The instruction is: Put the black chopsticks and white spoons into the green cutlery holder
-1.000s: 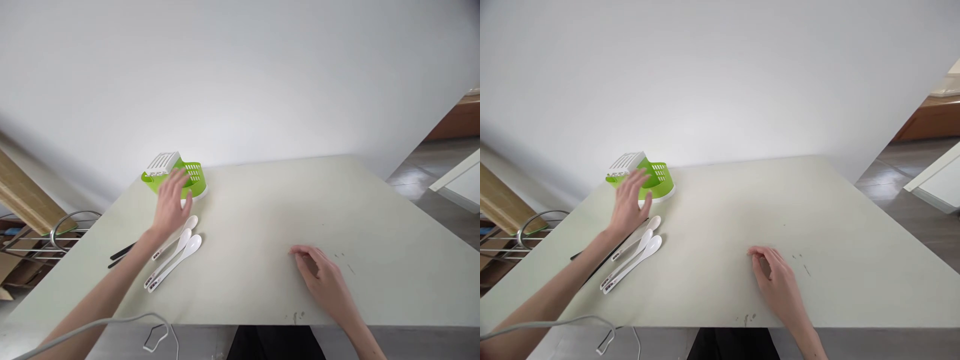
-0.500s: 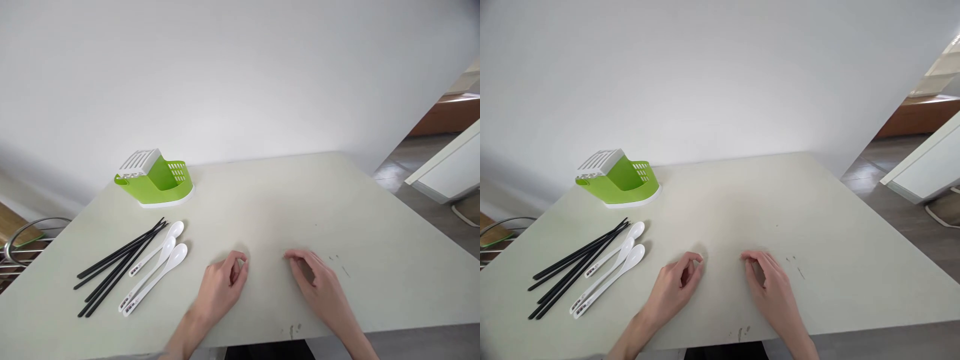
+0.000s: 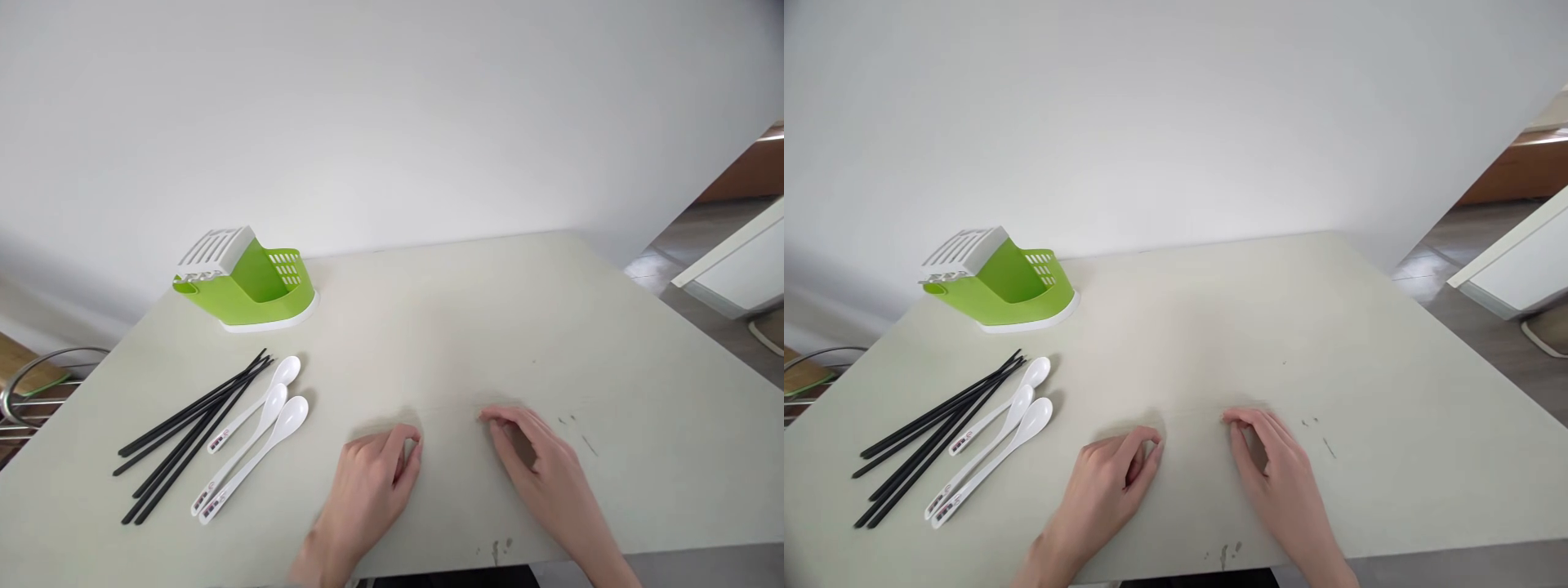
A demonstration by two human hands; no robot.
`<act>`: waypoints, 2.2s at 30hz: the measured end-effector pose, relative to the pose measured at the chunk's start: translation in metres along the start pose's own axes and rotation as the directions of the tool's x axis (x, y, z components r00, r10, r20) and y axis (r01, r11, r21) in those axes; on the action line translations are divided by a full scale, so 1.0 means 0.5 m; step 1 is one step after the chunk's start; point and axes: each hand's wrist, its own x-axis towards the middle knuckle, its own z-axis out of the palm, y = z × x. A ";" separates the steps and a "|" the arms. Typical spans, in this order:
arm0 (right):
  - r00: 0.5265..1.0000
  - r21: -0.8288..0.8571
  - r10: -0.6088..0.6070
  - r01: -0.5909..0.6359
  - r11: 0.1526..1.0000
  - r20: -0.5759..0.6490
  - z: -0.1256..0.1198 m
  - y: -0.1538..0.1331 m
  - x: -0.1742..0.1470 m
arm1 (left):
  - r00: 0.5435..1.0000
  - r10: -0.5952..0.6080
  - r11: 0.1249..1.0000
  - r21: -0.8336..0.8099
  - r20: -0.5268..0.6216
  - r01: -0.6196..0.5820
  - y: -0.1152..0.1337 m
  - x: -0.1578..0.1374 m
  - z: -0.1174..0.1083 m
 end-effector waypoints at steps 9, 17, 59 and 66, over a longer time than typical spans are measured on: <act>1.000 -0.011 0.015 -0.015 1.000 -0.009 0.000 0.002 -0.003 | 0.999 -0.035 0.999 -0.029 0.035 0.036 0.002 -0.003 0.001; 1.000 -0.024 0.009 -0.009 1.000 -0.007 0.001 0.005 -0.003 | 0.998 -0.040 0.999 -0.035 0.042 0.041 0.005 -0.003 -0.001; 1.000 -0.039 0.014 -0.015 0.999 -0.016 0.001 0.004 -0.005 | 0.997 -0.054 0.997 -0.053 0.050 0.057 0.003 -0.003 0.003; 1.000 -0.041 0.004 -0.003 0.999 0.009 -0.005 0.004 -0.003 | 0.996 -0.076 0.995 -0.056 0.051 0.078 0.006 -0.001 0.001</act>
